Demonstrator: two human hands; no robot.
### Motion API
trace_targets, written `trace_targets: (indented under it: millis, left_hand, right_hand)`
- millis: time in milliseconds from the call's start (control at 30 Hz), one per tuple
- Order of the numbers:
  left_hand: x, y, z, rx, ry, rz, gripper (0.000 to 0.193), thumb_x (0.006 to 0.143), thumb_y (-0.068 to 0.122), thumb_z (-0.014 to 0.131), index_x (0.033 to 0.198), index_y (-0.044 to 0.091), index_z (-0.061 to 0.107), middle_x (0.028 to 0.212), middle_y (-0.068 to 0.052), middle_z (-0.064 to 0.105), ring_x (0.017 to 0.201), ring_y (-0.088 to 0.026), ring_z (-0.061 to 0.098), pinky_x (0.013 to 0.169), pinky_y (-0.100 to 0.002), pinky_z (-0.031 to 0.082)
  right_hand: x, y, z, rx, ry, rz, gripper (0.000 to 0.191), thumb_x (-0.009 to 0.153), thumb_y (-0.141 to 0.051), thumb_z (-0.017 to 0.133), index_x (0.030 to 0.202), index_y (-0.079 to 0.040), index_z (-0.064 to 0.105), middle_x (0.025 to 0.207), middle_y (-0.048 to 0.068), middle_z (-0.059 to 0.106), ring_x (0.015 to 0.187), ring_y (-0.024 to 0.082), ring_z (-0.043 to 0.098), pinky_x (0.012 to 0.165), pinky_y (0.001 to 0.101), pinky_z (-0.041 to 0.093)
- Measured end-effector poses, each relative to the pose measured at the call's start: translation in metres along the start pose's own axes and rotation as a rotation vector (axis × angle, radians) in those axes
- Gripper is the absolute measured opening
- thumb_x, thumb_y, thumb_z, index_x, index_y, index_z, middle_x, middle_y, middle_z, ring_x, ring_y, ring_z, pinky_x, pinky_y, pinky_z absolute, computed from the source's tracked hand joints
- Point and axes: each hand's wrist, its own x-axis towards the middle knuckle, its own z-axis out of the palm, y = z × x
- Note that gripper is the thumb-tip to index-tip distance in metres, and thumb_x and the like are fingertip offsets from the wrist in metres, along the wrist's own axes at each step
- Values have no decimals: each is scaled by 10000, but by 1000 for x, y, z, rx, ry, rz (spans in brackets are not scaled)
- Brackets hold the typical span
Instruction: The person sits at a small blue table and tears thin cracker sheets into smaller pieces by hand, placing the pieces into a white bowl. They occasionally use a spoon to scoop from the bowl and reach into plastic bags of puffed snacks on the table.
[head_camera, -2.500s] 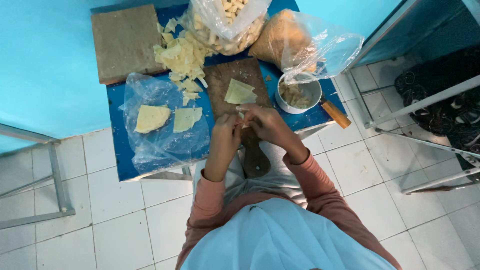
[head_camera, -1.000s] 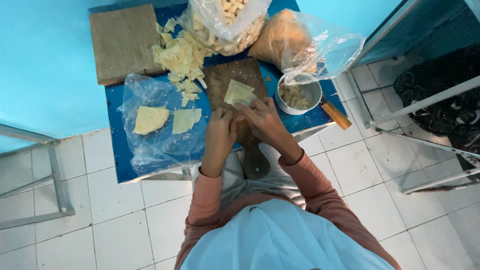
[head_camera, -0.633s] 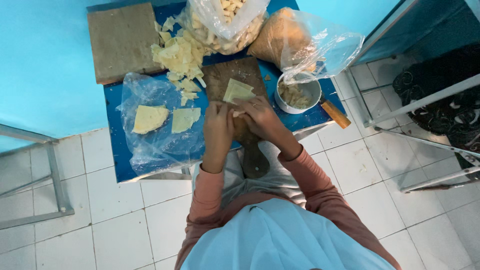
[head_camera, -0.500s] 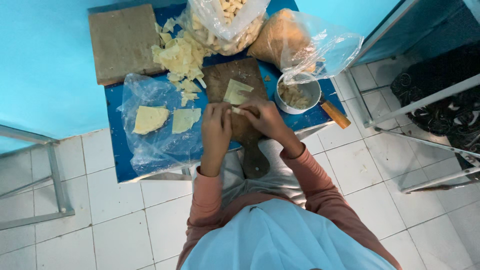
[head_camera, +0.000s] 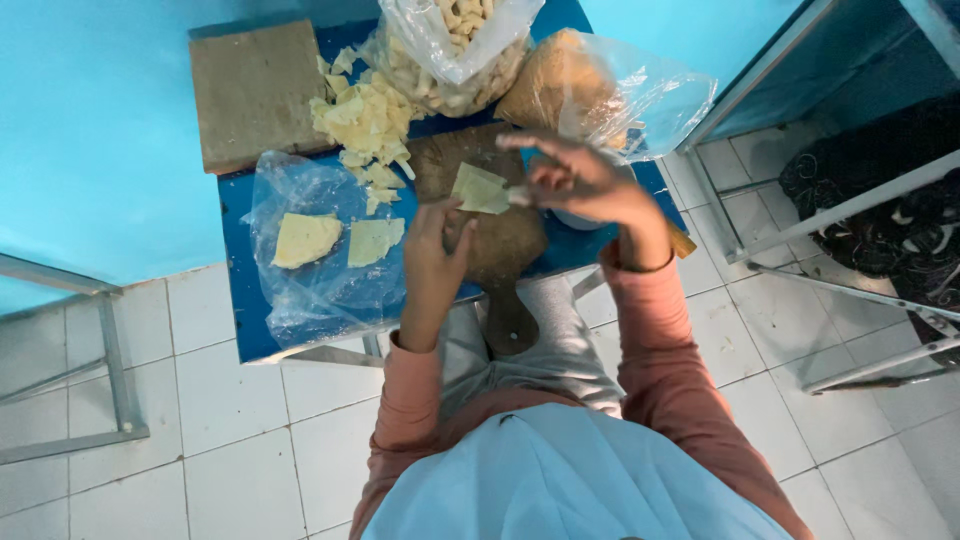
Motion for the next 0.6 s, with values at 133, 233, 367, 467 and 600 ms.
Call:
trace_targets:
  millis: [133,233,367,467,600]
  left_hand:
    - [17,-18,10,130,46,14,230,926,102,755,1123,13,677,1021,-165,632,934,-349,639,794,-443,516]
    - [27,-31,23,246,27,11,243,903,118,763,1094,-5,679,1053,-201,624,995,-400,617,838,-475,507]
    - [29,-40,43,426,-66,-73,336,843,164,795,1058,-56,661,1116,-265,593,1030,-455,578,848,-495,500]
    - [30,-43,52,492,-32,-74,344,799,126,784,1051,-69,654,1159,-268,591,1055,-452,577,863,-486,511]
    - [29,-44,56,517,-62,-112,271,799,85,759,1021,-42,670,1127,-252,612,1042,-456,581,853,-491,508]
  right_hand:
    - [47,-31,-52,239,246,-392,668,938,157,661,1546,-39,464,1169,89,664,926,146,685,835,290,605]
    - [59,-41,-49,35,500,-585,485,1039,196,643,1455,2,488,1388,190,630,1034,220,725,915,342,630]
    - [8,-33,-34,-262,741,-297,360,1002,60,734,1336,-19,625,1152,128,769,904,151,767,721,274,592]
    - [-42,-15,-43,-540,759,99,179,994,-87,779,1170,-76,751,803,111,754,665,201,703,607,331,506]
    - [-63,29,-56,-719,659,223,237,889,-136,818,1108,-86,742,919,131,771,781,288,729,676,401,560]
